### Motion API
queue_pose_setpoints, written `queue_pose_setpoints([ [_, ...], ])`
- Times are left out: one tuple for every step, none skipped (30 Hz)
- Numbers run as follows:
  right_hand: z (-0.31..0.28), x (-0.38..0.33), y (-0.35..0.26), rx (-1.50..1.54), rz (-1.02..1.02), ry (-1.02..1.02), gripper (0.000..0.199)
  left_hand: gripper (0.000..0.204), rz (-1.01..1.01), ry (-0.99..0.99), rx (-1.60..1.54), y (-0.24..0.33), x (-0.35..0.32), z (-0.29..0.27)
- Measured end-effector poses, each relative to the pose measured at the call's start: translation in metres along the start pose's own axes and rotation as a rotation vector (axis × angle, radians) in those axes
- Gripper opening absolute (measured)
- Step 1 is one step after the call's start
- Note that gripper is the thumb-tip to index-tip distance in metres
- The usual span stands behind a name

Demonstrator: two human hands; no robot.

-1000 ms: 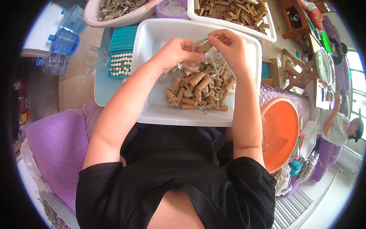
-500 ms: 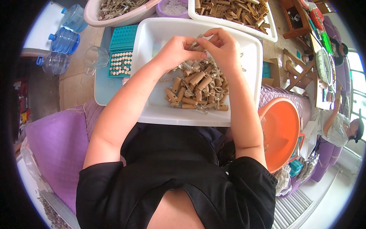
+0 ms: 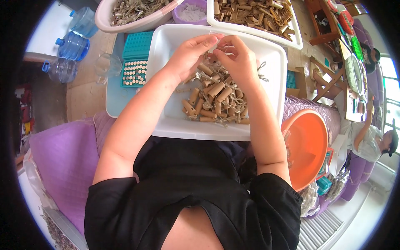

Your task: The person packs small brown cylindrical tubes into plastic bags by hand at a low table.

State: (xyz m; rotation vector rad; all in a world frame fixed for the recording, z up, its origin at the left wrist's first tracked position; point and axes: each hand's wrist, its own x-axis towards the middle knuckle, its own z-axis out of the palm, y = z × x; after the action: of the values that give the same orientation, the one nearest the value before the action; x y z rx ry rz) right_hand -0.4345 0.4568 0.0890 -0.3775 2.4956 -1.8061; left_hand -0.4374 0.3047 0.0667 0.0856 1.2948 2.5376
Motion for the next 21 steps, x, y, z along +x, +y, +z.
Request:
queue_pose_setpoints([
  [-0.002, 0.0, 0.0, -0.003, 0.017, 0.018, 0.024, 0.027, -0.005, 0.018, 0.032, 0.001, 0.0, 0.001],
  [-0.004, 0.001, 0.0, -0.006, 0.032, 0.035, 0.022, 0.027, -0.003, 0.013, 0.036, 0.002, 0.0, 0.001],
  [-0.005, 0.001, -0.001, -0.005, 0.027, 0.039, 0.022, 0.027, 0.014, 0.046, 0.119, 0.004, -0.001, 0.0],
  [-0.006, 0.001, -0.003, -0.015, 0.047, 0.04, 0.022, 0.026, 0.031, 0.08, 0.203, 0.005, -0.002, -0.002],
  [-0.007, 0.001, -0.004, -0.025, 0.066, 0.041, 0.021, 0.026, 0.036, 0.076, 0.206, 0.006, -0.002, -0.002],
  [-0.01, 0.001, -0.004, -0.027, 0.062, 0.048, 0.021, 0.025, 0.084, 0.087, 0.297, 0.007, -0.004, 0.0],
  [-0.012, 0.001, -0.003, -0.033, 0.083, 0.035, 0.02, 0.023, 0.133, 0.097, 0.388, 0.008, -0.005, 0.003],
  [-0.014, 0.001, -0.002, -0.039, 0.104, 0.022, 0.019, 0.023, 0.138, 0.09, 0.389, 0.006, -0.005, 0.003],
  [-0.014, 0.002, -0.001, -0.042, 0.096, 0.029, 0.019, 0.022, 0.144, 0.081, 0.399, 0.004, -0.004, 0.004],
  [-0.012, 0.003, -0.001, -0.103, -0.028, 0.113, 0.018, 0.022, 0.15, 0.073, 0.409, 0.003, -0.003, 0.005],
  [-0.011, 0.004, -0.002, -0.165, -0.152, 0.196, 0.017, 0.021, 0.194, 0.067, 0.49, 0.002, -0.004, 0.005],
  [-0.011, 0.005, -0.003, -0.168, -0.16, 0.203, 0.017, 0.021, 0.203, 0.06, 0.492, 0.003, -0.006, 0.006],
  [-0.011, 0.006, -0.004, -0.374, -0.357, 0.25, 0.017, 0.021, 0.176, 0.076, 0.511, 0.004, -0.008, 0.007],
  [-0.011, 0.007, -0.005, -0.581, -0.554, 0.295, 0.018, 0.021, 0.15, 0.092, 0.531, 0.005, -0.009, 0.008],
  [-0.009, 0.007, -0.005, -0.627, -0.594, 0.296, 0.019, 0.02, 0.194, 0.106, 0.559, 0.004, -0.01, 0.008],
  [-0.008, 0.008, -0.004, -0.632, -0.601, 0.304, 0.019, 0.02, 0.204, 0.099, 0.561, 0.003, -0.01, 0.008],
  [-0.008, 0.01, -0.004, -0.673, -0.656, 0.28, 0.02, 0.02, 0.23, 0.095, 0.611, 0.002, -0.009, 0.008],
  [-0.007, 0.011, -0.003, -0.715, -0.709, 0.255, 0.02, 0.019, 0.255, 0.092, 0.66, 0.0, -0.009, 0.007],
  [-0.006, 0.013, -0.002, -0.72, -0.742, 0.267, 0.017, 0.018, 0.365, 0.098, 0.755, -0.002, -0.007, 0.006],
  [-0.007, 0.014, -0.002, -0.73, -0.751, 0.278, 0.017, 0.018, 0.379, 0.086, 0.754, -0.003, -0.006, 0.006],
  [-0.011, 0.012, -0.002, -0.752, -0.74, 0.27, 0.015, 0.017, 0.435, 0.055, 0.869, -0.003, -0.005, 0.008],
])
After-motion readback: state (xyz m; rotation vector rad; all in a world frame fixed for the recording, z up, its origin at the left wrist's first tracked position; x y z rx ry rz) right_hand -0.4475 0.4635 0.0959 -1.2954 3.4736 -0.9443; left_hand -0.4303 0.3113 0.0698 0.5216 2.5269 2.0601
